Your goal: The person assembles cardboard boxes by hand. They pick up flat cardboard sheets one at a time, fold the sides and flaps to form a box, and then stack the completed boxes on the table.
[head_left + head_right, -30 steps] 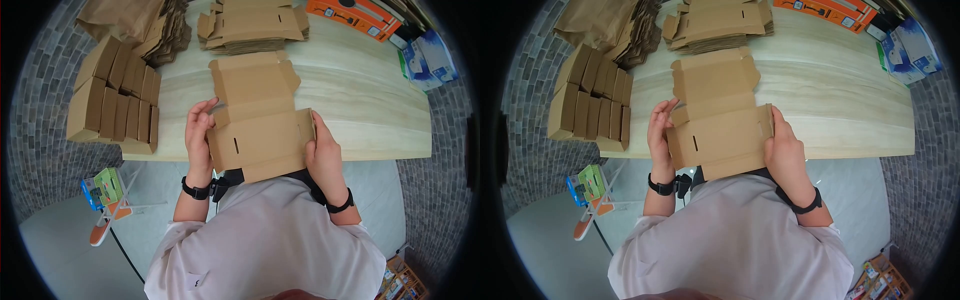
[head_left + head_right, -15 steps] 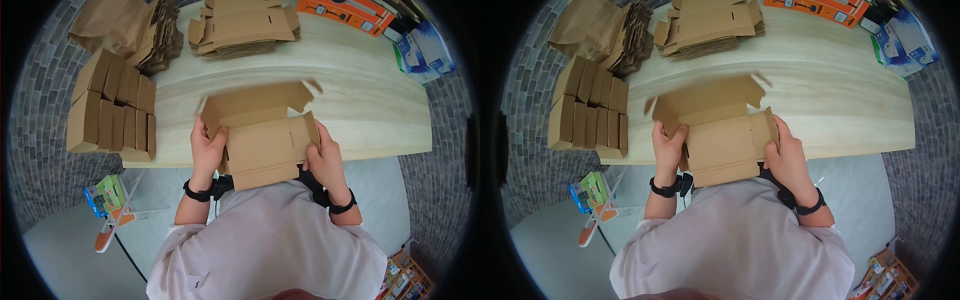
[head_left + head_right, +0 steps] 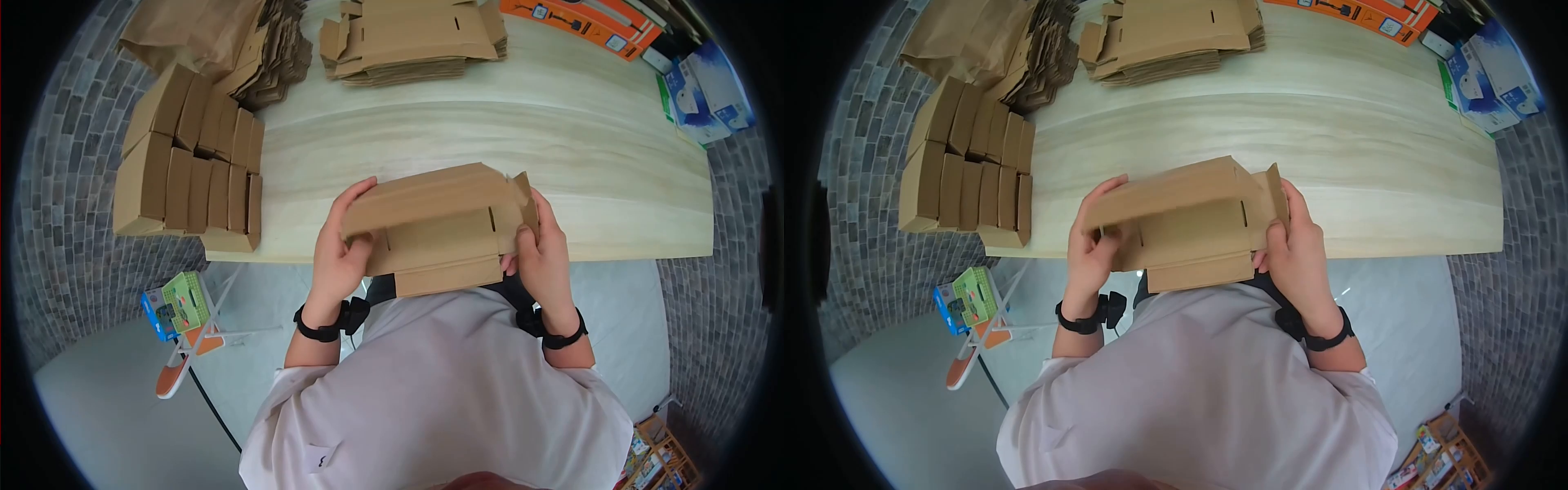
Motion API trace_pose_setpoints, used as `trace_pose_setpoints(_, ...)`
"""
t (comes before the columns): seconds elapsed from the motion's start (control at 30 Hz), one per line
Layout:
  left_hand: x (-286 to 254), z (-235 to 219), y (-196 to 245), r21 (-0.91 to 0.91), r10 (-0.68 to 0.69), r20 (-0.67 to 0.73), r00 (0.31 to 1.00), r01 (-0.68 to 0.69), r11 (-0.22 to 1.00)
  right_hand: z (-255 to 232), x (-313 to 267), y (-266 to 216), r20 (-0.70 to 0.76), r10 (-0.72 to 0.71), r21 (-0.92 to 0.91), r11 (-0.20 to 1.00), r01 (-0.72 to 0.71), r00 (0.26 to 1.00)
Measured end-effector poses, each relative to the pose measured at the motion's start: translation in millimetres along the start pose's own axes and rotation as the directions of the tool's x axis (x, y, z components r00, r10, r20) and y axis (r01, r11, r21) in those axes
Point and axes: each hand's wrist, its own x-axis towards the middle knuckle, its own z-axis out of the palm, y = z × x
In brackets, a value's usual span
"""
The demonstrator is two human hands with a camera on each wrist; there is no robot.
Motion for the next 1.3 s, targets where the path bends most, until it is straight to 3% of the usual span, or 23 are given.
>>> trace_pose_setpoints(0.07,-5,-2,-8,-0.187,-0.201,-0.036,0.979,0.191,0.964,1,0,0,-0.004,-0.021,-0.002,1.0,0.021,1.0)
trace_pose_setpoints(0.23,-11,-5,-20,-0.304,-0.21,-0.054,0.976,0.184,0.935,5,-1,1,-0.02,-0.049,-0.03,0.998,0.048,0.999)
trace_pose_setpoints(0.33,-9,-1,-19,-0.27,-0.154,-0.037,0.987,0.139,0.953,9,-4,-3,-0.047,-0.053,-0.035,0.998,0.051,0.998)
trace_pose_setpoints(0.4,-4,1,-19,-0.059,0.136,-0.054,0.989,-0.14,0.988,8,-4,0,-0.043,-0.054,-0.042,0.998,0.052,0.998)
trace_pose_setpoints(0.57,-10,8,-23,0.059,0.154,-0.223,0.963,-0.144,0.988,9,-4,3,-0.028,-0.057,-0.051,0.997,0.055,0.998)
trace_pose_setpoints(0.63,-21,2,-26,0.016,-0.169,-0.203,0.965,0.175,0.984,10,-4,5,-0.044,-0.077,-0.048,0.996,0.075,0.996)
trace_pose_setpoints(0.67,-20,5,-23,0.015,-0.169,-0.206,0.964,0.176,0.984,11,-4,6,-0.042,-0.079,-0.049,0.996,0.077,0.996)
trace_pose_setpoints(0.73,-15,16,-10,-0.063,-0.074,-0.348,0.935,0.055,0.996,12,-4,6,-0.05,-0.092,-0.049,0.995,0.09,0.994)
trace_pose_setpoints(0.83,-12,21,-9,-0.157,-0.109,-0.389,0.915,0.051,0.986,14,-6,5,-0.058,-0.096,-0.041,0.995,0.093,0.994)
trace_pose_setpoints(0.93,-15,16,-13,-0.21,-0.204,-0.318,0.926,0.141,0.967,14,-6,4,-0.075,-0.103,-0.068,0.993,0.098,0.992)
trace_pose_setpoints(1.07,-15,18,-17,-0.264,-0.212,-0.34,0.916,0.124,0.956,15,-6,4,-0.068,-0.102,-0.087,0.992,0.096,0.992)
trace_pose_setpoints(1.17,-11,23,-15,-0.384,-0.199,-0.372,0.906,0.045,0.922,19,-5,5,-0.086,-0.104,-0.1,0.99,0.096,0.991)
trace_pose_setpoints(1.23,-10,25,-8,-0.589,-0.244,-0.303,0.921,0.02,0.808,20,-4,5,-0.073,-0.121,-0.131,0.985,0.111,0.99)
trace_pose_setpoints(1.3,-6,28,-1,-0.498,-0.186,-0.321,0.929,0.002,0.867,19,-5,3,-0.069,-0.108,-0.151,0.984,0.097,0.992)
